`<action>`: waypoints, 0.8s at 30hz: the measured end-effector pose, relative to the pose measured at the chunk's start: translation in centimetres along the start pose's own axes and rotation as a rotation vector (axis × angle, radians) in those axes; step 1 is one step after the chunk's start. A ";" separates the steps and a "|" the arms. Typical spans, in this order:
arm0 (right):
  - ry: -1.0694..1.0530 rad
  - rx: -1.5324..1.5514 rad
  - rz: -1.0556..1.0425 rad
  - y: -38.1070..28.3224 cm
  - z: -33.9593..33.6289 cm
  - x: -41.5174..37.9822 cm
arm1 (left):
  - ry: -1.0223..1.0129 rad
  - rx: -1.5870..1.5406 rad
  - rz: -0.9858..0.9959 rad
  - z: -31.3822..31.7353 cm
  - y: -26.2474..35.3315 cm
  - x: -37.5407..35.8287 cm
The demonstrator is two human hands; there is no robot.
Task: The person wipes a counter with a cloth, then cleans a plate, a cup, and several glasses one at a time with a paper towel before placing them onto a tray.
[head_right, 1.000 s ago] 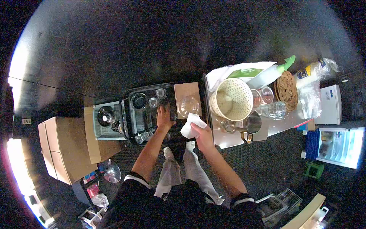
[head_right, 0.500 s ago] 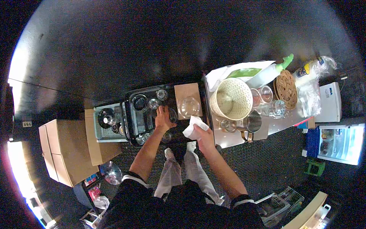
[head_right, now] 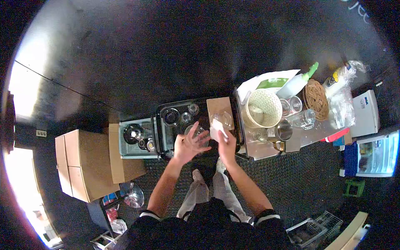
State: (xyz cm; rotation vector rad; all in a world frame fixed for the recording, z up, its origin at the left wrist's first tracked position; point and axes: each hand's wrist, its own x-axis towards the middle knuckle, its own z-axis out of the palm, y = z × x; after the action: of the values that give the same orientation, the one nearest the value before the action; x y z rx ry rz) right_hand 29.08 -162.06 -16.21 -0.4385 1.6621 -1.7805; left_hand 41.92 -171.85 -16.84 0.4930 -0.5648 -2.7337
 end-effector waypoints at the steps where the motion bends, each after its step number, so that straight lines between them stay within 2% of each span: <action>1: -0.088 -0.083 -0.128 -1.0 1.4 -0.3 | -0.064 -0.095 0.026 1.4 -0.1 -0.6; 3: -0.265 -0.366 -0.306 -4.0 4.0 -2.2 | 0.230 0.034 0.053 4.2 -0.1 -1.7; 4: -0.243 -0.473 -0.449 -3.9 5.4 -2.9 | 0.313 0.115 0.144 5.0 -0.4 -1.9; 5: -0.220 -0.580 -0.591 -3.5 6.4 -3.6 | 0.353 0.062 0.210 5.1 -0.9 -1.9; 6: -0.279 -0.543 -0.514 -4.3 7.3 -4.2 | 0.277 -0.011 0.237 5.7 -0.4 -2.5; 7: -0.338 -0.705 -0.494 -5.0 7.9 -5.3 | 0.199 -0.083 0.265 6.5 0.4 -3.0; 9: -0.491 -0.614 -0.630 -6.9 8.0 -7.2 | 0.095 -0.213 0.287 7.3 1.9 -4.4; 10: -0.519 -0.667 -0.786 -6.8 7.7 -7.9 | 0.065 -0.223 0.313 7.9 2.7 -5.2; 11: -0.514 -0.666 -0.804 -7.6 7.4 -8.6 | 0.035 -0.231 0.340 8.5 3.5 -6.2; 14: -0.512 -0.785 -1.025 -9.2 5.8 -10.3 | 0.028 -0.090 0.313 10.3 4.6 -9.6; 15: -0.505 -0.918 -1.043 -9.7 5.6 -10.4 | 0.030 -0.048 0.288 10.5 4.6 -10.4; 16: -0.462 -0.961 -1.040 -10.0 5.9 -10.6 | -0.012 -0.104 0.282 10.1 4.1 -10.6; 17: -0.419 -1.005 -1.034 -10.5 6.3 -10.9 | 0.070 -0.041 0.346 10.4 3.3 -10.9; 19: -0.380 -0.993 -0.994 -10.9 8.5 -12.1 | 0.003 -0.068 0.259 10.0 2.8 -11.2; 21: -0.338 -0.978 -0.951 -11.3 10.1 -13.4 | -0.074 -0.167 0.254 10.8 3.2 -11.9; 23: -0.506 -0.887 -1.043 -12.0 10.7 -15.0 | -0.079 -0.210 0.251 10.4 4.3 -12.5; 24: -0.536 -0.905 -1.107 -12.4 10.6 -15.5 | -0.148 -0.203 0.296 10.6 4.9 -13.0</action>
State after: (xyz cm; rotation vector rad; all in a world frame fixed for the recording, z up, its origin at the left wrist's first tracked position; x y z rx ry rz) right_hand 44.34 -160.07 0.21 -2.3476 1.8241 -1.1272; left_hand 50.50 -168.06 -2.13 0.1439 -0.3554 -2.5174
